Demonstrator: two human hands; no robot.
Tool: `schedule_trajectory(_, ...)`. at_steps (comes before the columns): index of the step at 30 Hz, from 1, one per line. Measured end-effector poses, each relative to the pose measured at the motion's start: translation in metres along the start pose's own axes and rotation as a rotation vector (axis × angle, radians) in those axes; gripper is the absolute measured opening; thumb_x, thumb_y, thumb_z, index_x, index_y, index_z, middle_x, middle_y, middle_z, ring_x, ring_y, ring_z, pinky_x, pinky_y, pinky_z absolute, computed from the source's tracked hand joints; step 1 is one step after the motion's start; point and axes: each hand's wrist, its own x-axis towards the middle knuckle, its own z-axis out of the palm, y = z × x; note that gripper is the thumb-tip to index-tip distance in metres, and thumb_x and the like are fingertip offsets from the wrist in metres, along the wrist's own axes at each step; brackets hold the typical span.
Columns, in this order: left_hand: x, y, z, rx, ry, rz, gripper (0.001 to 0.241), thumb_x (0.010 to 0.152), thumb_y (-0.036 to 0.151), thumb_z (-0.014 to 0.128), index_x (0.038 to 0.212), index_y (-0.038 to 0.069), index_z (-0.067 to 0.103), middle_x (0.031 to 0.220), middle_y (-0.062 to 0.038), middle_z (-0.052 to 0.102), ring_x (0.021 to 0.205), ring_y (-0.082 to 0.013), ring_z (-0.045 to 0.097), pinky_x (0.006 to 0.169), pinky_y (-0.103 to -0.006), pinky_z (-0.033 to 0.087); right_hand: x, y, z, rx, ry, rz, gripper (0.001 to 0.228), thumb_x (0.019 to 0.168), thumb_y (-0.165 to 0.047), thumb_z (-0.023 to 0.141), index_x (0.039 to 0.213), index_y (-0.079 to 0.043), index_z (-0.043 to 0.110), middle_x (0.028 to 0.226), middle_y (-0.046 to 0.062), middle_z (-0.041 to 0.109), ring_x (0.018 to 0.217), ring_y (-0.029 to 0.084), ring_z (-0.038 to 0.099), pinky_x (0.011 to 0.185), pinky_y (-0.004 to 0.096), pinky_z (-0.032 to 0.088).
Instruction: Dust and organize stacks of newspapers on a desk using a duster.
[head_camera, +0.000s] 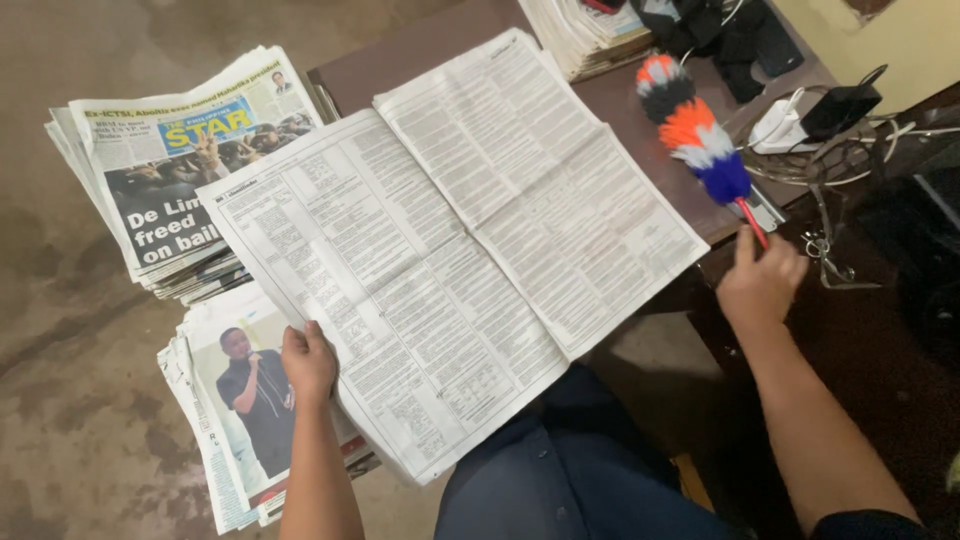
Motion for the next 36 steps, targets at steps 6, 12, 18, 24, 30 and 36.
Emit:
schedule_trajectory(6, 0.024, -0.027, -0.002, 0.042, -0.016, -0.036, 0.033, 0.112, 0.029, 0.058, 0.102, -0.002, 0.06, 0.085, -0.026, 0.069, 0.078, -0.0336, 0.063, 0.073, -0.0485, 0.051, -0.041, -0.015, 0.118, 0.487, -0.208, 0.178, 0.059, 0.084, -0.018, 0.076, 0.141, -0.007, 0.067, 0.112, 0.022, 0.064, 0.099, 0.045, 0.069, 0.088, 0.051, 0.057)
schedule_trajectory(12, 0.016, 0.037, -0.029, -0.021, -0.036, -0.165, 0.048, 0.107, 0.042, 0.063, 0.134, 0.002, 0.059, 0.103, -0.026, 0.072, 0.099, -0.0384, 0.069, 0.084, -0.0515, 0.052, -0.054, 0.012, 0.178, 0.617, -0.542, 0.582, 0.043, 0.076, -0.039, 0.088, 0.114, -0.025, 0.076, 0.089, 0.001, 0.076, 0.087, 0.022, 0.075, 0.075, 0.036, 0.058)
schedule_trajectory(18, 0.007, 0.003, -0.018, -0.142, -0.05, -0.079, 0.085, 0.095, 0.02, 0.079, 0.161, 0.015, 0.026, 0.116, -0.031, 0.065, 0.106, -0.0446, 0.067, 0.087, -0.0533, 0.054, -0.018, -0.014, 0.077, 0.517, -0.496, 0.552, 0.029, 0.084, -0.03, 0.084, 0.11, -0.019, 0.078, 0.091, 0.006, 0.079, 0.093, 0.03, 0.076, 0.082, 0.041, 0.059)
schedule_trajectory(24, -0.006, 0.014, -0.016, -0.213, -0.005, 0.057, 0.074, 0.094, 0.004, 0.073, 0.157, 0.014, 0.036, 0.112, -0.03, 0.065, 0.105, -0.0433, 0.067, 0.088, -0.049, 0.055, 0.023, -0.086, -0.019, 0.327, -0.26, 0.313, 0.015, 0.096, -0.02, 0.073, 0.102, -0.007, 0.078, 0.138, 0.027, 0.065, 0.117, 0.047, 0.065, 0.083, 0.058, 0.056)
schedule_trajectory(30, -0.002, -0.008, -0.011, -0.208, 0.006, 0.038, 0.016, 0.092, 0.007, 0.076, 0.106, 0.016, 0.075, 0.093, -0.005, 0.071, 0.085, -0.015, 0.063, 0.082, -0.0315, 0.052, 0.07, -0.218, -0.215, 1.34, -0.091, -0.111, 0.006, 0.089, 0.015, 0.051, 0.094, 0.011, 0.05, 0.154, 0.04, 0.034, 0.147, 0.056, 0.026, 0.12, 0.057, 0.024)
schedule_trajectory(36, -0.003, 0.024, -0.019, -0.216, -0.09, -0.196, 0.011, 0.098, 0.004, 0.065, 0.104, 0.007, 0.074, 0.08, -0.003, 0.063, 0.061, -0.0086, 0.049, 0.055, -0.0231, 0.043, 0.031, -0.276, -0.291, 1.432, -0.886, -0.771, 0.034, 0.107, -0.026, 0.043, 0.089, -0.002, 0.06, 0.162, 0.029, 0.031, 0.147, 0.049, 0.03, 0.116, 0.054, 0.038)
